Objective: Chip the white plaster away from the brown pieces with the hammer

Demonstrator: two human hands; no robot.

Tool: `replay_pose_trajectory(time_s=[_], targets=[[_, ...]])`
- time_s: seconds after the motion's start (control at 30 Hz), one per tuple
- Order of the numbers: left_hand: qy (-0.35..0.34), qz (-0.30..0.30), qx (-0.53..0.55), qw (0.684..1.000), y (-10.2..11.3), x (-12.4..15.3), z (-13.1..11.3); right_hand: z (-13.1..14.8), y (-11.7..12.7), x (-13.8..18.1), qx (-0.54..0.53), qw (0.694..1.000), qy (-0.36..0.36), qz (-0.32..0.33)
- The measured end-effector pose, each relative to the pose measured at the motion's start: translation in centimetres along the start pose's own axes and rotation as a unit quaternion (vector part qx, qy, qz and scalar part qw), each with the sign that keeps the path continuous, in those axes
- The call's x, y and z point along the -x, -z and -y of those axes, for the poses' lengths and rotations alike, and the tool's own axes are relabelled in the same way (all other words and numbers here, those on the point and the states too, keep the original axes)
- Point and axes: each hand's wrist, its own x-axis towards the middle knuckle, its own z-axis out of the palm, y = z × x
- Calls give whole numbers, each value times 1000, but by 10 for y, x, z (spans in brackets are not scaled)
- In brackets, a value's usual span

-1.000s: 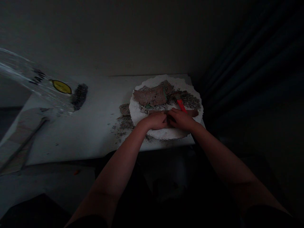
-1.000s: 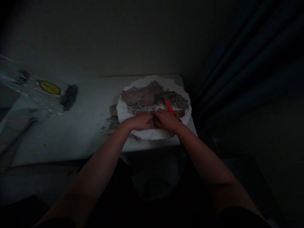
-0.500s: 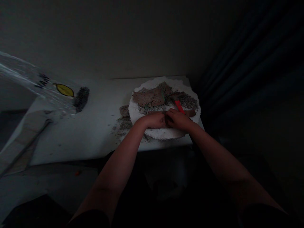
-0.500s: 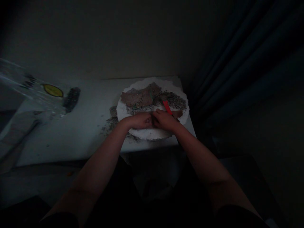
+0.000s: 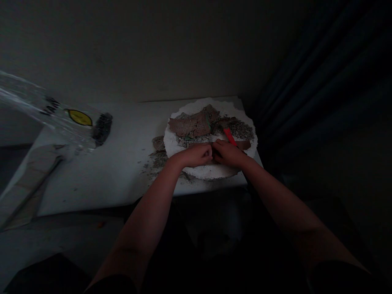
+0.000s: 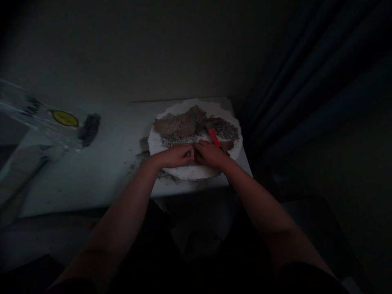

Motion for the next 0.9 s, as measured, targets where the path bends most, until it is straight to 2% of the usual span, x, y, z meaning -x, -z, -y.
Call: replay_pose_trajectory(time_s=[0.17,0.23,0.3,0.37,0.47,0.53,0.6,0.67,0.73,0.8,0.83,0.9], targets=[[-9,-66,65,996,16,11,-8,-2,-1,-1,-9,1000,6,4],[8,-95,104,990,26,23,-2,-2,0,-1,2,1000,4,6],[40,-99,145,984,34,42,13,-1,0,0,14,1000,0,8],[76,-40,183,979,38,66,34,0,1,-1,18,1000,-3,11],[140,71,213,964,32,102,66,2,2,-2,20,1000,0,13],[172,82,217,957,24,121,82,3,3,-3,25,1000,-4,12],[206,36,196,958,17,131,92,4,3,-4,31,999,-12,11],[247,-66,137,957,12,132,93,5,4,-4,31,999,-17,6],[265,-182,68,944,9,124,83,7,5,-3,19,1000,-8,-1],[233,-253,28,938,5,109,66,11,5,-3,-9,1000,25,-3],[199,-256,19,946,1,99,56,13,5,-3,-26,999,46,0],[105,-221,-6,969,-7,78,38,18,4,-4,-53,995,80,10]])
